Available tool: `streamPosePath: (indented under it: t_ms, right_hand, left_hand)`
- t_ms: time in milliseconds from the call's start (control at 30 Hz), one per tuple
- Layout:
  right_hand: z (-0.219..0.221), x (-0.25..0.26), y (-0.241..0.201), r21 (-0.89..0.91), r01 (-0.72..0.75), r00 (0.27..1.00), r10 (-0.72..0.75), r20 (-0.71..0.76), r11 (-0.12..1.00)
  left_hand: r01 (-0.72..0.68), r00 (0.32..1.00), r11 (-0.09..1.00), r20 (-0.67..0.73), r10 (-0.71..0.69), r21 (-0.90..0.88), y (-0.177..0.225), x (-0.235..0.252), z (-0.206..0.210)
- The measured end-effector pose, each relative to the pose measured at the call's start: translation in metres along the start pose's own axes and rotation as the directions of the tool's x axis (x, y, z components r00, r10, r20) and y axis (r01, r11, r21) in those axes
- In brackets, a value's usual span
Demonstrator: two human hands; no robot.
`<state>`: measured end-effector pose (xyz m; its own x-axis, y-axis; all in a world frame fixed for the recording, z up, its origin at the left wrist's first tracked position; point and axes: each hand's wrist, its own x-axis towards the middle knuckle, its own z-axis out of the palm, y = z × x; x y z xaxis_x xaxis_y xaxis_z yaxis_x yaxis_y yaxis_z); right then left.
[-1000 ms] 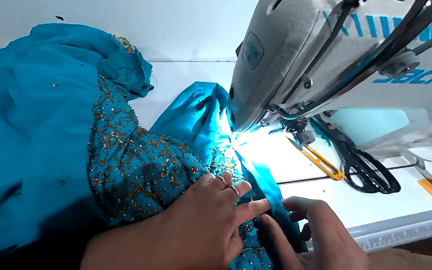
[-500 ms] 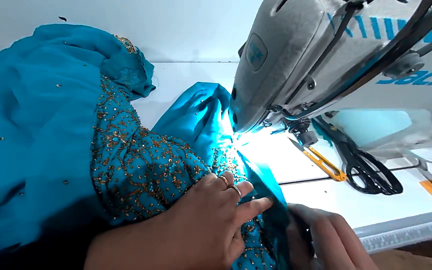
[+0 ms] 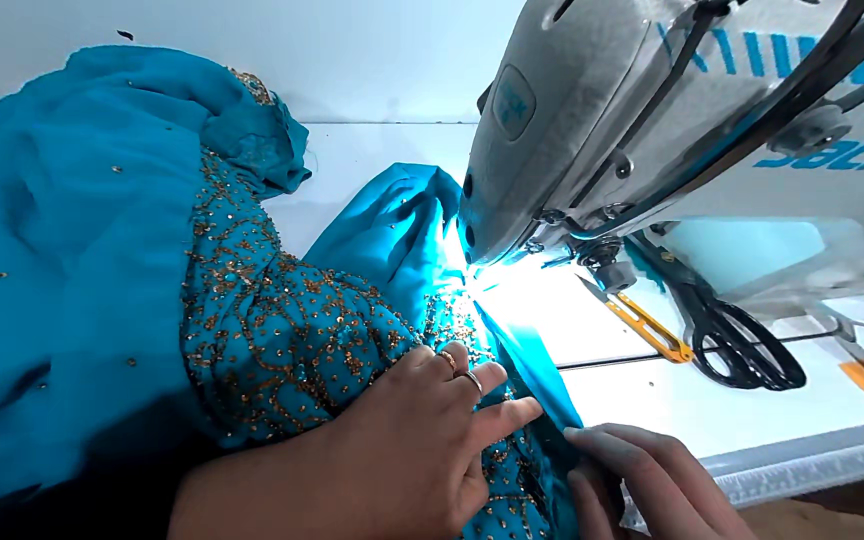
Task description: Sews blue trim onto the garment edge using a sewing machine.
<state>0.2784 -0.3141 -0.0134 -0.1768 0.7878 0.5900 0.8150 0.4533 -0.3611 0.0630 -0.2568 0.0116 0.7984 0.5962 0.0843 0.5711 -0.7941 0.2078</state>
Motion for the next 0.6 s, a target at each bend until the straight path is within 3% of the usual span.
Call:
streamPosePath:
  t_ms: [200, 600]
  right_hand:
    - [0.001, 0.001, -0.001, 0.057, -0.043, 0.999, 0.044, -0.012, 0.997]
    - [0.003, 0.012, -0.009, -0.023, -0.083, 0.996, 0.083, -0.032, 0.996]
  left_hand:
    - [0.012, 0.999, 0.999, -0.042, -0.01, 0.039, 0.002, 0.0, 0.001]
    - [-0.001, 0.996, 0.996, -0.083, 0.009, 0.094, 0.001, -0.002, 0.006]
